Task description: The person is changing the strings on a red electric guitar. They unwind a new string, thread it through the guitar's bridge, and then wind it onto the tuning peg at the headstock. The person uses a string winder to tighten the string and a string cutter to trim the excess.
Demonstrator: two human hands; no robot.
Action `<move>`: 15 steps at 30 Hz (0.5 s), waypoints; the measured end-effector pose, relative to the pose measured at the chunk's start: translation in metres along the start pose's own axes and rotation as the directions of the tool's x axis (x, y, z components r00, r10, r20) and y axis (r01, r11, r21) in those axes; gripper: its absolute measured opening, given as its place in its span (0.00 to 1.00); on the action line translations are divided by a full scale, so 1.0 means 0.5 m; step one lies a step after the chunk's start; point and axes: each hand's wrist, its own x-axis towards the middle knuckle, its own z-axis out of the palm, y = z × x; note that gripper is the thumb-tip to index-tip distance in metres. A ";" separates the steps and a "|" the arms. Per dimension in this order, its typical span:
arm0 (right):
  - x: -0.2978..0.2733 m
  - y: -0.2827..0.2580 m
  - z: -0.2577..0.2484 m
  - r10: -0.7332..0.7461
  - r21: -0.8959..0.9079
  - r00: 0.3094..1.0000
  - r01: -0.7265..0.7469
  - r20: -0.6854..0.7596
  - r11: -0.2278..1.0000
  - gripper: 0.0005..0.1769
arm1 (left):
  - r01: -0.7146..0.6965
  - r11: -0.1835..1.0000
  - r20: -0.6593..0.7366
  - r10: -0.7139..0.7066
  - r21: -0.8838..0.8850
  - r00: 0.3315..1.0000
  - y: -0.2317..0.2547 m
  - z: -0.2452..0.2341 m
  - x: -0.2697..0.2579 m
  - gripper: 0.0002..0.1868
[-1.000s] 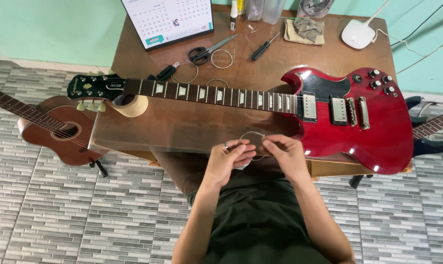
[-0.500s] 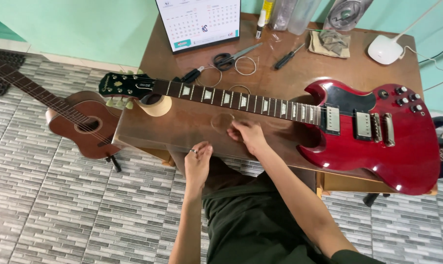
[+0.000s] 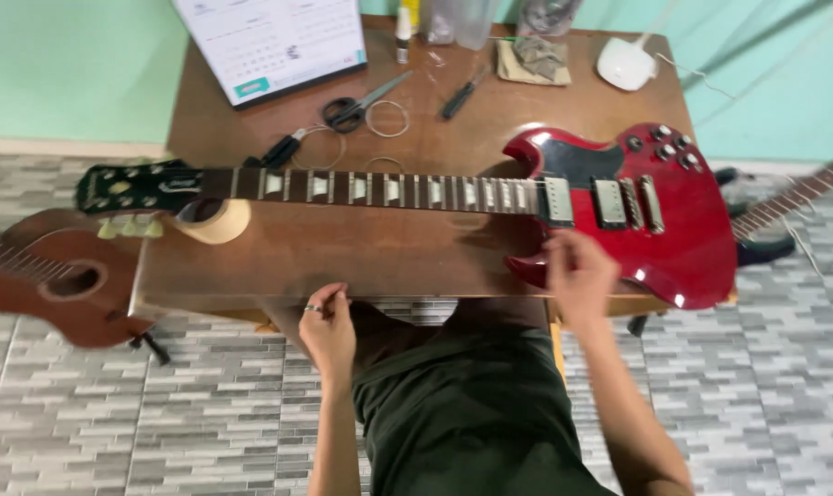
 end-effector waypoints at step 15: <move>0.446 -0.163 0.596 -0.353 -0.024 0.518 0.587 0.779 0.809 0.12 | -0.523 0.383 0.064 0.758 0.761 0.649 0.147 0.091 0.223 0.30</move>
